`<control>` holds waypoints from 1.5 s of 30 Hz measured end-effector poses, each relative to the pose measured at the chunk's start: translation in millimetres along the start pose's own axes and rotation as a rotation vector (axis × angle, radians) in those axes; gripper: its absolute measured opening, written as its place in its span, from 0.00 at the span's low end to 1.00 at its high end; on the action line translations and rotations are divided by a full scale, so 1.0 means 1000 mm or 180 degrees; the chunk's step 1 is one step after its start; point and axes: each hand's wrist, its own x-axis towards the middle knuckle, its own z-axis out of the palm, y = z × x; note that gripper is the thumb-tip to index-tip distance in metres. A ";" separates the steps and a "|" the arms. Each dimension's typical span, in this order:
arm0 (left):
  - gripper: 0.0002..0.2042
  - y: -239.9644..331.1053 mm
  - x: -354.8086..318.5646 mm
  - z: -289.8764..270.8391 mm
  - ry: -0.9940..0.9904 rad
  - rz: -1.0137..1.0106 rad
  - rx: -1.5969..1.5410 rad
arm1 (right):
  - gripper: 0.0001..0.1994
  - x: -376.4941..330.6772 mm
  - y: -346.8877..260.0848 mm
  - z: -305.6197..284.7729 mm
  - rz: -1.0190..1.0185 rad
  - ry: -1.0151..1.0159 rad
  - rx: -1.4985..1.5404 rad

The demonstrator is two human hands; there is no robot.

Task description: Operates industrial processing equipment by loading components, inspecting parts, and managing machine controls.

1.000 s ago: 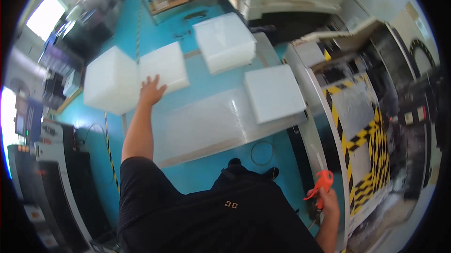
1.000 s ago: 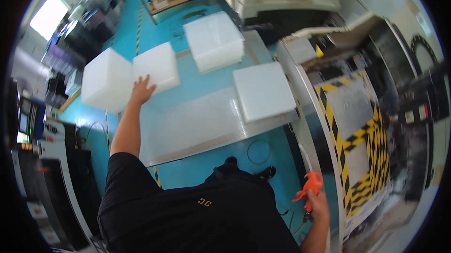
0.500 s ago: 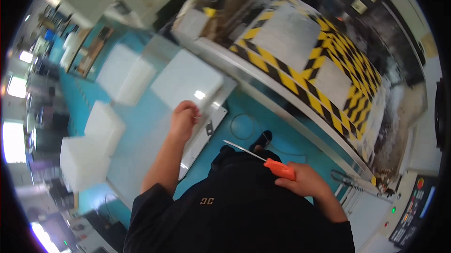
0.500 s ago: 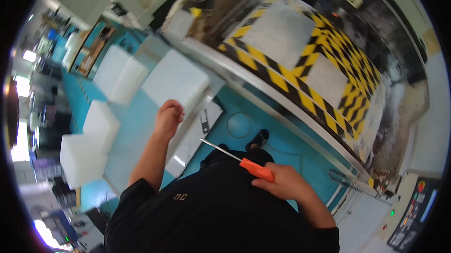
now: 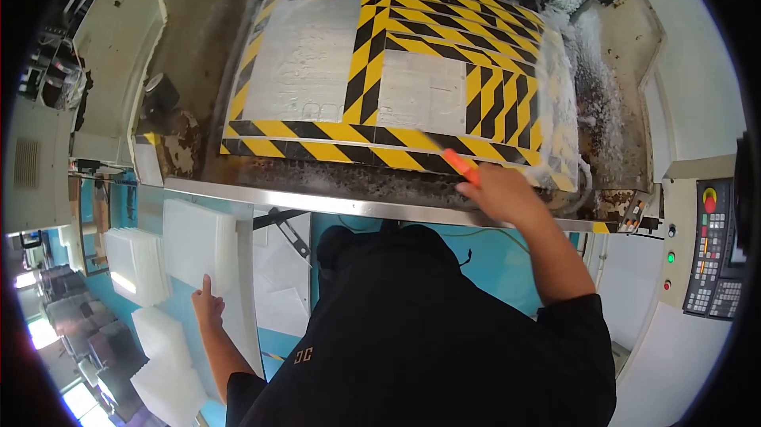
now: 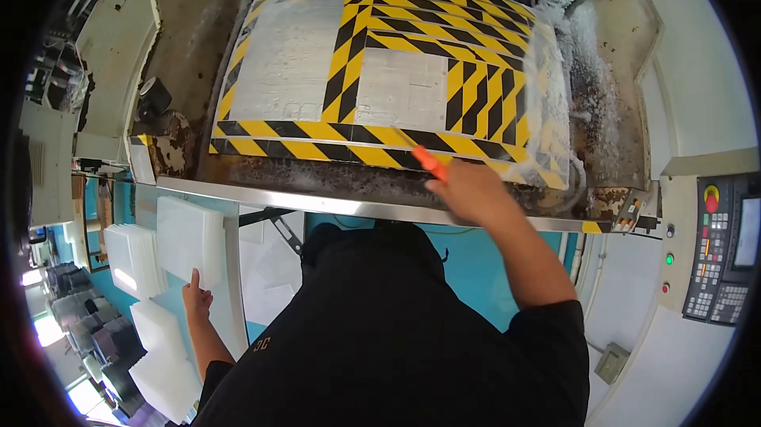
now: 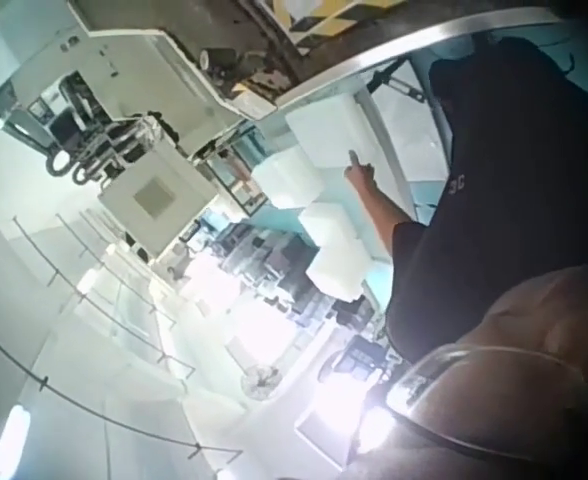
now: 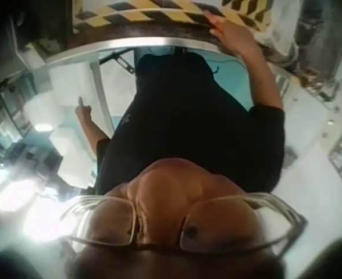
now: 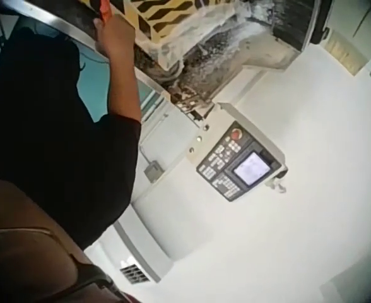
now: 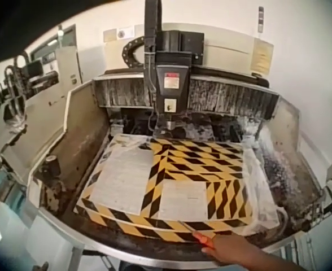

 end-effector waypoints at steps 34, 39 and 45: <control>0.07 0.035 -0.025 -0.058 -0.0497 0.0905 -0.2671 | 0.23 0.067 0.086 0.016 0.0845 0.0689 0.0977; 0.13 0.068 -0.049 -0.058 -0.0681 0.1170 -0.3290 | 0.16 -0.031 0.114 0.002 0.1152 0.0380 0.1739; 0.19 0.171 -0.031 0.105 -0.3653 0.1392 -0.2088 | 0.16 -0.044 0.069 -0.061 0.0116 0.3075 0.1111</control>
